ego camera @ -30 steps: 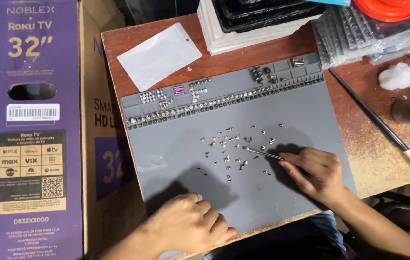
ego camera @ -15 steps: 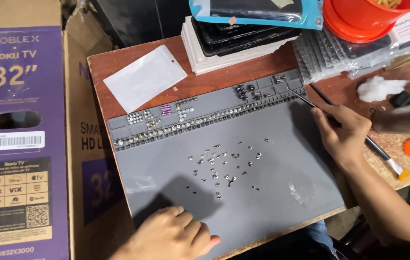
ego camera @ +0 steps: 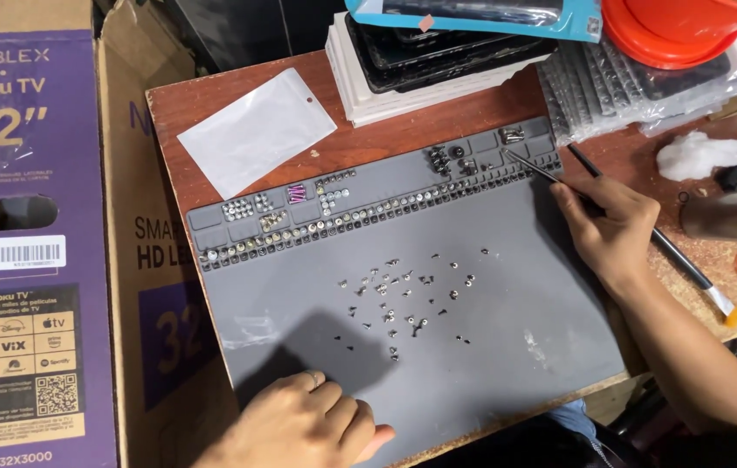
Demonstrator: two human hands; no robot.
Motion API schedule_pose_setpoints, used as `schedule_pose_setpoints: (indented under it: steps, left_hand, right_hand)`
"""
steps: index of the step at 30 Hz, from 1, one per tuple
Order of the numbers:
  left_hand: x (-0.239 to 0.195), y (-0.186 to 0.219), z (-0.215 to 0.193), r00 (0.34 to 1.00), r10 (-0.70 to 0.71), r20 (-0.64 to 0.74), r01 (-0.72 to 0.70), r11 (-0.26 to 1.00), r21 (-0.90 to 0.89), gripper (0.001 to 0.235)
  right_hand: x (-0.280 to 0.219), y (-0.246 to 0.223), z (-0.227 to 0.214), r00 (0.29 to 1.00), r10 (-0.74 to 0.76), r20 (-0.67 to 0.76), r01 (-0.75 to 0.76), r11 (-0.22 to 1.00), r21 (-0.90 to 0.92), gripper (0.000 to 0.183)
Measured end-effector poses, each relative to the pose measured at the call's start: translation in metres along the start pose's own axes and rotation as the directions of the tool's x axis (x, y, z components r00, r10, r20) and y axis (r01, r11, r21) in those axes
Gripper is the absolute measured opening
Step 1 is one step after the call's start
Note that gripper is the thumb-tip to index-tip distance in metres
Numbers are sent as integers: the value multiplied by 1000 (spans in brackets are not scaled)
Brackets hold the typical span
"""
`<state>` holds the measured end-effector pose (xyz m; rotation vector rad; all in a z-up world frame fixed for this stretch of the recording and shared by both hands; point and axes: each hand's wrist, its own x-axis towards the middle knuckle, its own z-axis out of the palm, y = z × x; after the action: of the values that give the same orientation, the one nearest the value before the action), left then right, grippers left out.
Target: The person uses tweezers to pick up small screws from a gray mat and place them into designated slots on a gray plastic organizer tray. The task involves repetitive sorting of hardware components.
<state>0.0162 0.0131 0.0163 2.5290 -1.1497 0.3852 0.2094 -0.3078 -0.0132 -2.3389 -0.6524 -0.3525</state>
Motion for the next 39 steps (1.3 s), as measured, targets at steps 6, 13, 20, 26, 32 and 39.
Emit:
schedule_pose_setpoints:
  steps: [6, 13, 20, 26, 32, 39]
  left_hand:
    - [1, -1, -1, 1000, 9, 7, -9, 1000, 21, 50]
    - [0, 0, 1, 1000, 0, -13, 1, 1000, 24, 49]
    - [0, -1, -1, 1000, 8, -5, -8, 1000, 18, 46]
    - [0, 0, -2, 1000, 9, 22, -10, 1000, 22, 46]
    - [-1, -1, 1, 1000, 19, 20, -19, 1000, -12, 47]
    - [-4, -1, 11, 999, 38, -38, -39, 999, -5, 47]
  right_hand:
    - [-1, 1, 0, 1000, 2, 7, -2, 1000, -11, 8]
    - [-1, 0, -1, 1000, -2, 7, 2, 1000, 0, 11]
    - [-2, 2, 0, 1000, -4, 5, 4, 1000, -11, 10]
    - [-2, 1, 0, 1000, -1, 2, 1, 1000, -12, 8]
    - [-2, 1, 0, 1000, 4, 13, -3, 1000, -11, 9]
    - [-16, -15, -9, 999, 34, -14, -34, 999, 10, 15]
